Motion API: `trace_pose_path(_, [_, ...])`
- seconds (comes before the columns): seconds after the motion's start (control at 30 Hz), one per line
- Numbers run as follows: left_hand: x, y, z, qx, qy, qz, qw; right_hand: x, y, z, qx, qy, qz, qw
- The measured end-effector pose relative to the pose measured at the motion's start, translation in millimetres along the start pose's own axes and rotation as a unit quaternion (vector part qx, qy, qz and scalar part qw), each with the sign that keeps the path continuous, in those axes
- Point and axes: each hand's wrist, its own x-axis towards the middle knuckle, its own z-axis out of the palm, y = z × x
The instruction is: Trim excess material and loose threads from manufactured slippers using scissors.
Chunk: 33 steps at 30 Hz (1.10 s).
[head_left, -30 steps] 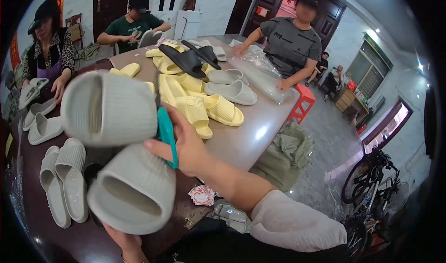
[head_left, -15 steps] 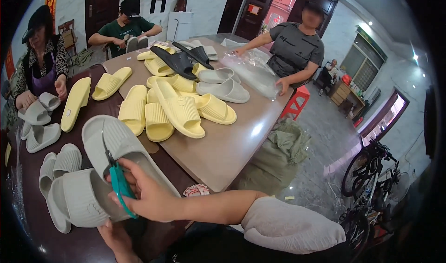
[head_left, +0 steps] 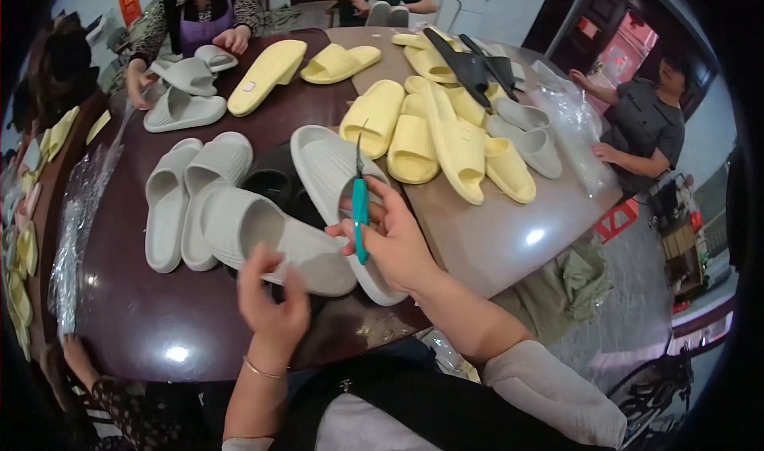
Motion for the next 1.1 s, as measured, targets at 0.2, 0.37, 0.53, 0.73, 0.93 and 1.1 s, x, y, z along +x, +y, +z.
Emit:
trace_pose_path(0.2, [59,34,13,0.135,-0.106,-0.120,0.978,-5,2,-17,-0.082,0.025,-0.050,0.995])
trace_pose_path(0.37, [60,19,21,0.263,-0.152,-0.104,0.947,-4,10,-24,-0.307,0.026,-0.178,0.935])
trace_pose_path(0.53, [55,-7,28,0.373,-0.161,-0.087,0.910,2,-4,-17,-0.355,0.039,-0.192,0.914])
trace_pose_path(0.73, [43,0,28,0.320,-0.138,-0.012,0.937,9,2,-19,-0.375,0.039,-0.184,0.908])
trace_pose_path(0.93, [69,20,15,0.338,-0.226,-0.134,0.904,10,-1,-18,-0.373,0.027,-0.187,0.908])
trace_pose_path(1.1, [65,-6,13,0.376,-0.167,-0.126,0.903,8,-5,-16,-0.391,0.017,-0.172,0.904])
